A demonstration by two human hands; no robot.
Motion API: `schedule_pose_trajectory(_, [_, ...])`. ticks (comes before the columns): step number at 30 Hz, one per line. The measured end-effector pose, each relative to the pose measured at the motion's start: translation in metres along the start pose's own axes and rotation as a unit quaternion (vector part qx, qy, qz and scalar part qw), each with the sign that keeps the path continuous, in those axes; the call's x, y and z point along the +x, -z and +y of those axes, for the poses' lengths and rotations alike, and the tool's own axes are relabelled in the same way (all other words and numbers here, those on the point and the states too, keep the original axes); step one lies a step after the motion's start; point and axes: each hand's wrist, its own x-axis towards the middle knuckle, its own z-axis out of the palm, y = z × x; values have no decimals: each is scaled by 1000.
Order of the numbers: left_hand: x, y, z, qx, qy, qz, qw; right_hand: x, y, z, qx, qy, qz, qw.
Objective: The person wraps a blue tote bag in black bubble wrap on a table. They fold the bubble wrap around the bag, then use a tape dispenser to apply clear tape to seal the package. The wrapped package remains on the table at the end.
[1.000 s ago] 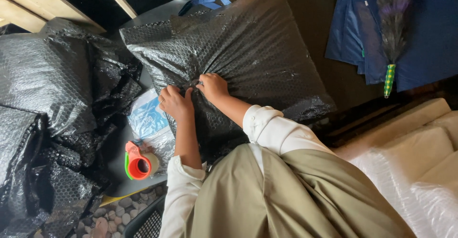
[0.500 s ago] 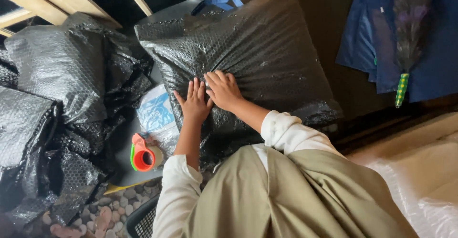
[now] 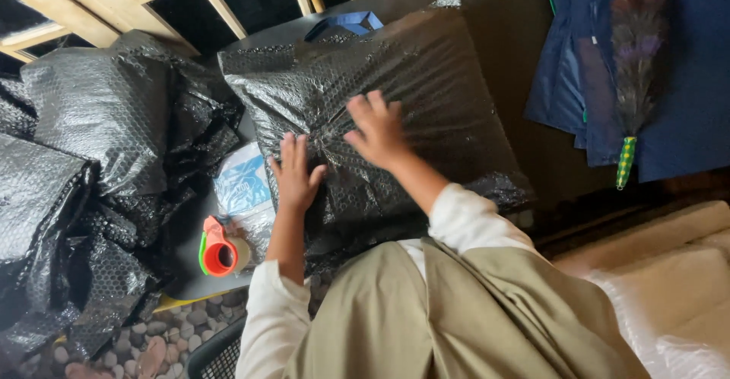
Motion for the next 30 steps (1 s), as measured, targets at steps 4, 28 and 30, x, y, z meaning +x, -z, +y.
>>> schedule_pose_trajectory(4, [-54,14,-44,-89,111,60,988,-64,73,90,-6,-100,105,989])
schedule_pose_trajectory(28, [-60,-12,-26,-221,412,-64,882,-158,66,227,150,-494,-100,850])
schedule_pose_trajectory(30, [-63,4,-12,-233,320,15,918,-158,67,218,45,-230,111,966])
